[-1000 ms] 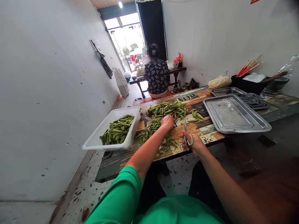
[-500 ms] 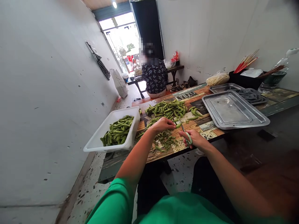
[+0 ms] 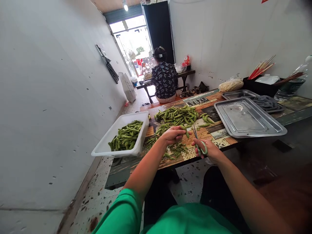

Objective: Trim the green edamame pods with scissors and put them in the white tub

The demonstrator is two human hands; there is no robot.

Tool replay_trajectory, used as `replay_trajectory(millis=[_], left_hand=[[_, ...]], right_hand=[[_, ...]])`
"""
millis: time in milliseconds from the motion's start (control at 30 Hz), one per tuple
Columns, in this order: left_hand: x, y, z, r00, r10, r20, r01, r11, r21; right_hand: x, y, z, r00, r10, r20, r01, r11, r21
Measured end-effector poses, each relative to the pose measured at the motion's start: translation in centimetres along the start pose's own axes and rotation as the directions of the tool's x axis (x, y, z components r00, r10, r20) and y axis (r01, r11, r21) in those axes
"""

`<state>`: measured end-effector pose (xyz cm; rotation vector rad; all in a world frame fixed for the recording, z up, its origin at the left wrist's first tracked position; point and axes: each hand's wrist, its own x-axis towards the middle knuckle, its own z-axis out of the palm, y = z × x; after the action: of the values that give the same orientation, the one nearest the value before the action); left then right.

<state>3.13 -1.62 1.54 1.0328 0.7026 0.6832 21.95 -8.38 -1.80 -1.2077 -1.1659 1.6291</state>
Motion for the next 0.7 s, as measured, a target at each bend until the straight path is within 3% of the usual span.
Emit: replay_trajectory(millis=[333,533,600,700], left_hand=[[1.2,-2.1,1.5,0.96,0.112,-0.256,-0.173,0.958,-0.228],[2.0,-2.7,1.6,0.842,0.067,-0.535,-0.272,0.91,-0.313],[2.0,-2.7,1.7,0.821,0.045,-0.569,-0.276,0.904,-0.326],[1.9,-2.8,1.9,0.831,0.048,-0.555,-0.254,0.919,-0.301]], right_hand=[[-0.4,1.2,1.0,1.0,0.025,-0.005,-0.025,0.997,-0.068],[0.0,1.0,1.2,1.0,0.026,0.001,-0.026,0.999,-0.021],[0.1,0.9,1.3,1.0,0.02,-0.004,-0.02,1.0,-0.021],[0.1,0.7,1.4,1.0,0.015,-0.009,-0.015,1.0,-0.023]])
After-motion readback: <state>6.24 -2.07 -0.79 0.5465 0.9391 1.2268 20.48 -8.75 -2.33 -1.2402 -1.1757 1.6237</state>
